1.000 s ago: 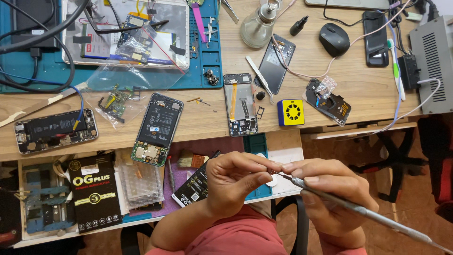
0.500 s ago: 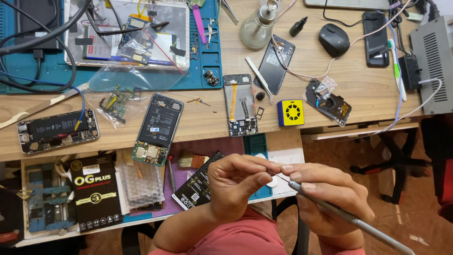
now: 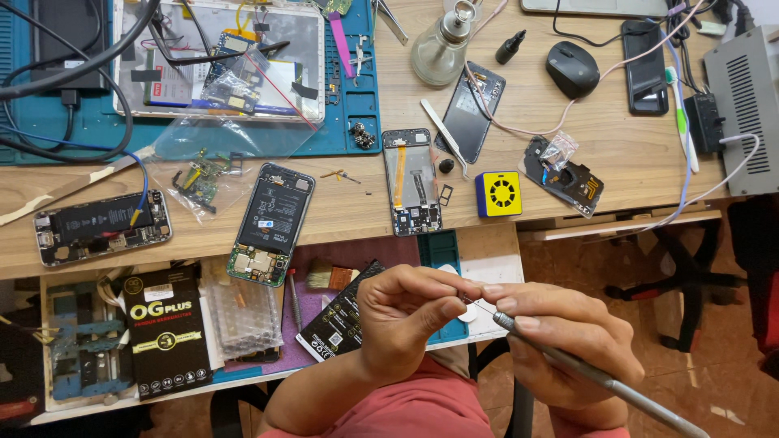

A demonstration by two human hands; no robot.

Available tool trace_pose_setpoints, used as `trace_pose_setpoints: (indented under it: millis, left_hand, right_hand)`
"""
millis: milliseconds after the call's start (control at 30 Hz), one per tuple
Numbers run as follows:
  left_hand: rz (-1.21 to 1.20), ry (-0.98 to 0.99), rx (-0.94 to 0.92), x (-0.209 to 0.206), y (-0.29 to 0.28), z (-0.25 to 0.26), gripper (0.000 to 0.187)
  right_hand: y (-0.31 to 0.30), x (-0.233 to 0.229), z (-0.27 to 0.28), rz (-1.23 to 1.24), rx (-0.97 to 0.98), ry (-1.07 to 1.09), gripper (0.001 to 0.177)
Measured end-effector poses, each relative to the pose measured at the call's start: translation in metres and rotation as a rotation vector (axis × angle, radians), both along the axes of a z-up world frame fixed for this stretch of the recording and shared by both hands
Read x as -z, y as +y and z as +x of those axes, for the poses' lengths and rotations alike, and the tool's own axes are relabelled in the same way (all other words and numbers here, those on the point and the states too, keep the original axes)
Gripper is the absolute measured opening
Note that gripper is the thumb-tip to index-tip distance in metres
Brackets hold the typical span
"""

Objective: The person uses a metal tool to manipulate a small electronic component and then uses a blue UV light to inspect it. They then handle a disassembled smartphone, removing and reattaching internal parts such as the battery and circuit board while working at a cluttered desk.

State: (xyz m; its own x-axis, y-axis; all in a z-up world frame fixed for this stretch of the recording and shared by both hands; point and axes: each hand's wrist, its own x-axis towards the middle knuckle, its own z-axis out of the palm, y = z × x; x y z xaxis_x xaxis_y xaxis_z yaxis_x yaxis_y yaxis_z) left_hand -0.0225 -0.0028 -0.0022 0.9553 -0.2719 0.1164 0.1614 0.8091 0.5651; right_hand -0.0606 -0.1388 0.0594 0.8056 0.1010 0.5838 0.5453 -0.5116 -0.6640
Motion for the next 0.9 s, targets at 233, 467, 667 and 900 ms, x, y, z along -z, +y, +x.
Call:
trace_pose_setpoints:
  millis: [233, 467, 667, 900]
  left_hand:
    - [0.000, 0.015, -0.021, 0.0032, -0.0020, -0.0010, 0.011]
    - [0.017, 0.027, -0.029, 0.0043, -0.0022, -0.0013, 0.011]
    - [0.002, 0.029, -0.032, 0.0048, -0.0025, -0.0015, 0.011]
    - [-0.001, 0.031, -0.037, 0.0038, -0.0027, -0.0016, 0.011]
  right_hand:
    - [-0.0004, 0.0016, 0.0014, 0.021, -0.016, -0.001, 0.013]
    - [-0.0008, -0.0005, -0.0001, -0.035, 0.009, -0.005, 0.012]
    - [-0.0011, 0.0005, -0.0012, -0.037, 0.025, -0.001, 0.011]
    - [-0.0036, 0.0026, -0.0010, -0.013, -0.018, -0.003, 0.012]
